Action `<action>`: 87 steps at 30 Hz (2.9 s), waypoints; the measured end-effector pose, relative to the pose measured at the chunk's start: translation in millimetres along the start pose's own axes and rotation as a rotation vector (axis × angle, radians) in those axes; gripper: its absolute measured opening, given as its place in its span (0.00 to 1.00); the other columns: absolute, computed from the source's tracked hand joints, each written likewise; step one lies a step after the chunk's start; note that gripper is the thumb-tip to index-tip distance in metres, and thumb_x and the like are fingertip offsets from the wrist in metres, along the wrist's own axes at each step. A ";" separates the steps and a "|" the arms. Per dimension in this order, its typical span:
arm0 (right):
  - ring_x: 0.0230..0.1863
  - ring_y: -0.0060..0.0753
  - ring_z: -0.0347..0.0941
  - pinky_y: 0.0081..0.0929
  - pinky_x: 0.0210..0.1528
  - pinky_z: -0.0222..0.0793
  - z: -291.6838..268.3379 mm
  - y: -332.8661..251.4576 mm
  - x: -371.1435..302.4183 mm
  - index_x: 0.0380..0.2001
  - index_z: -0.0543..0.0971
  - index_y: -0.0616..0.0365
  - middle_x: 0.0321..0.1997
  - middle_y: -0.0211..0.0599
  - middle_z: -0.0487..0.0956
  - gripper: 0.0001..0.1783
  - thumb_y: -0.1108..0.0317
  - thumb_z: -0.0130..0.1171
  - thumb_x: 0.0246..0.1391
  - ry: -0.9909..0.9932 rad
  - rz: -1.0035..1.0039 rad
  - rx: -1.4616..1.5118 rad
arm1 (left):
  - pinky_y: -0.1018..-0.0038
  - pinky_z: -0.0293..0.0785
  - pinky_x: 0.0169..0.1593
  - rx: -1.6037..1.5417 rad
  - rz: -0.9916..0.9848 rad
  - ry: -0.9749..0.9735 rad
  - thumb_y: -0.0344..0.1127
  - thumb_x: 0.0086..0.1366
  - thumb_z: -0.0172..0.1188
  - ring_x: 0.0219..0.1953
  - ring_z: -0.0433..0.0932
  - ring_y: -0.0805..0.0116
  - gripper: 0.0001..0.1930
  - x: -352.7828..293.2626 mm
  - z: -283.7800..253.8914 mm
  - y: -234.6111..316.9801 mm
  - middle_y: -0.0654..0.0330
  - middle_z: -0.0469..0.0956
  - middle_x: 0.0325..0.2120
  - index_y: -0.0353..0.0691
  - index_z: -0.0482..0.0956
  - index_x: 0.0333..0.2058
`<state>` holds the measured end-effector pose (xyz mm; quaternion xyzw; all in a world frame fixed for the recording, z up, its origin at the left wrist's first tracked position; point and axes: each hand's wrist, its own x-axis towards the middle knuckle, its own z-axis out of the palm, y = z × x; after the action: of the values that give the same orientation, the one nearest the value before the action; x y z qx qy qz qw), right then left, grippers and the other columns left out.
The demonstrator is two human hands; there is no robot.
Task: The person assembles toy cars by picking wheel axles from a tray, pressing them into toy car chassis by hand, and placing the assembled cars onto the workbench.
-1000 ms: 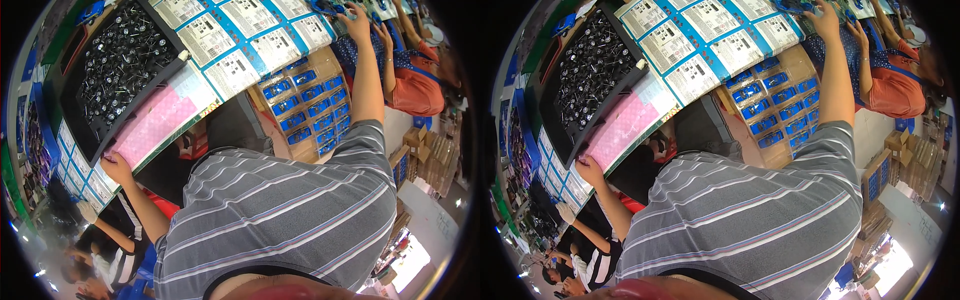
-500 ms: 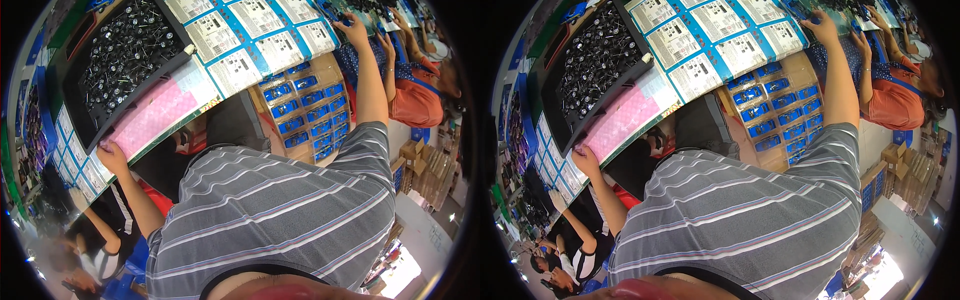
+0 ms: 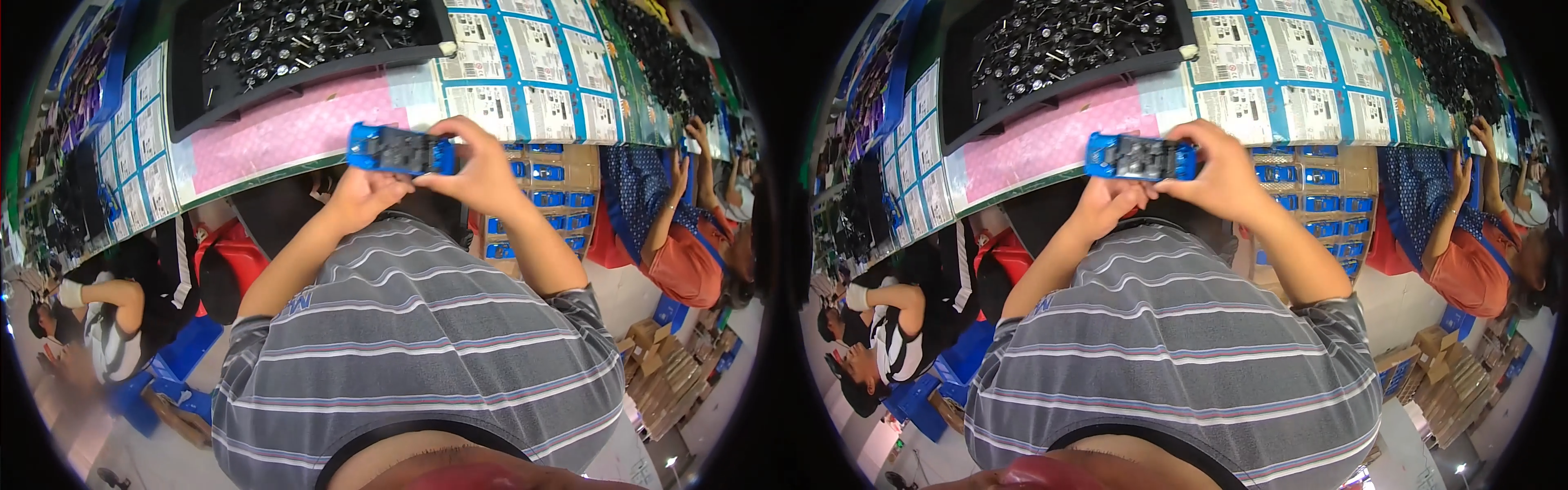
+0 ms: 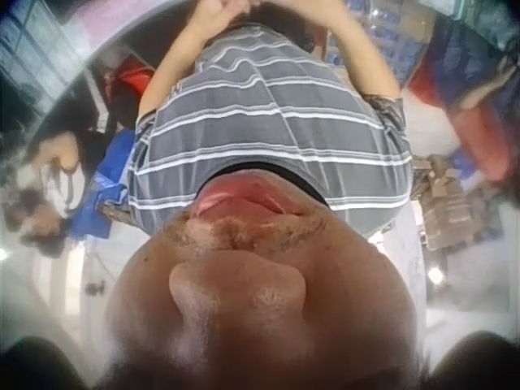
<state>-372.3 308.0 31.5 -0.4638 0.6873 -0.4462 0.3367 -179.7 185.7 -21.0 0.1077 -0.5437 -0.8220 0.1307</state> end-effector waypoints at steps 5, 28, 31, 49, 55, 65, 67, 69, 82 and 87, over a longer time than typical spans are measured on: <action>0.46 0.34 0.76 0.29 0.45 0.73 11.9 -37.1 40.9 0.51 0.75 0.59 0.48 0.39 0.77 0.39 0.62 0.81 0.34 -0.172 -0.345 -0.245 | 0.81 0.74 0.31 -0.228 -0.016 0.336 0.37 0.70 0.58 0.25 0.76 0.76 0.10 -4.9 -14.7 17.2 0.60 0.81 0.28 0.37 0.75 0.44; 0.38 0.36 0.81 0.31 0.41 0.76 -9.7 -34.9 179.2 0.35 0.80 0.61 0.48 0.43 0.79 0.12 0.67 0.69 0.51 0.330 -0.319 -0.697 | 0.81 0.74 0.28 -0.262 0.075 0.462 0.37 0.67 0.64 0.28 0.78 0.76 0.11 -63.1 -48.2 24.2 0.62 0.79 0.30 0.37 0.77 0.42; 0.43 0.35 0.77 0.32 0.44 0.75 34.0 -61.3 124.7 0.34 0.78 0.60 0.48 0.40 0.77 0.13 0.67 0.71 0.48 0.126 -0.380 -0.188 | 0.81 0.74 0.28 -0.230 0.074 0.431 0.37 0.66 0.64 0.28 0.78 0.76 0.11 -57.6 -50.3 25.6 0.62 0.80 0.30 0.37 0.77 0.41; 0.43 0.40 0.77 0.34 0.48 0.74 142.2 -98.7 80.1 0.46 0.76 0.60 0.44 0.41 0.78 0.26 0.66 0.73 0.43 -0.141 -0.403 -0.354 | 0.79 0.72 0.28 -0.112 0.039 0.411 0.33 0.66 0.61 0.26 0.76 0.77 0.09 -64.1 -57.8 27.7 0.63 0.77 0.25 0.38 0.73 0.42; 0.45 0.41 0.77 0.33 0.48 0.74 143.8 -99.3 93.1 0.49 0.77 0.62 0.45 0.44 0.79 0.28 0.64 0.73 0.45 -0.206 -0.447 -0.297 | 0.79 0.74 0.29 -0.045 0.068 0.385 0.36 0.68 0.61 0.26 0.77 0.76 0.12 -73.2 -78.3 27.1 0.61 0.79 0.29 0.37 0.73 0.44; 0.29 0.41 0.76 0.31 0.34 0.70 99.3 0.3 120.5 0.29 0.82 0.61 0.26 0.41 0.78 0.06 0.71 0.66 0.50 -0.037 -0.445 -0.513 | 0.70 0.78 0.46 -0.251 0.258 0.662 0.37 0.71 0.57 0.44 0.78 0.71 0.17 -107.9 -130.7 46.1 0.63 0.76 0.44 0.42 0.66 0.55; 0.27 0.44 0.74 0.34 0.32 0.69 97.6 20.2 119.9 0.27 0.81 0.61 0.23 0.41 0.76 0.04 0.72 0.65 0.50 0.045 -0.508 -0.555 | 0.65 0.79 0.49 -0.269 0.263 0.724 0.36 0.71 0.56 0.48 0.78 0.67 0.17 -124.6 -159.5 54.2 0.61 0.75 0.46 0.43 0.66 0.56; 0.26 0.45 0.73 0.36 0.32 0.68 103.0 15.5 118.4 0.26 0.79 0.61 0.22 0.40 0.74 0.04 0.74 0.65 0.49 0.088 -0.498 -0.538 | 0.68 0.79 0.46 -0.134 0.270 0.902 0.38 0.69 0.59 0.47 0.79 0.67 0.23 -142.5 -193.8 66.9 0.59 0.76 0.47 0.39 0.66 0.58; 0.26 0.46 0.73 0.39 0.34 0.68 107.1 19.5 122.2 0.25 0.78 0.59 0.22 0.39 0.75 0.04 0.74 0.64 0.46 0.078 -0.567 -0.600 | 0.69 0.77 0.39 0.395 -0.068 1.483 0.45 0.67 0.61 0.41 0.82 0.64 0.27 -270.8 -489.8 154.7 0.54 0.82 0.44 0.34 0.73 0.59; 0.28 0.47 0.74 0.39 0.36 0.70 104.5 23.9 122.0 0.27 0.80 0.59 0.24 0.40 0.77 0.04 0.73 0.64 0.46 0.075 -0.523 -0.622 | 0.63 0.70 0.56 1.032 -0.277 1.636 0.54 0.67 0.55 0.54 0.77 0.50 0.30 -276.8 -525.0 159.8 0.46 0.79 0.52 0.34 0.76 0.56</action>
<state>-330.6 166.2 -35.7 -0.6860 0.6602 -0.3043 0.0305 264.5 -236.7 -66.4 0.7517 -0.5607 -0.1624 0.3068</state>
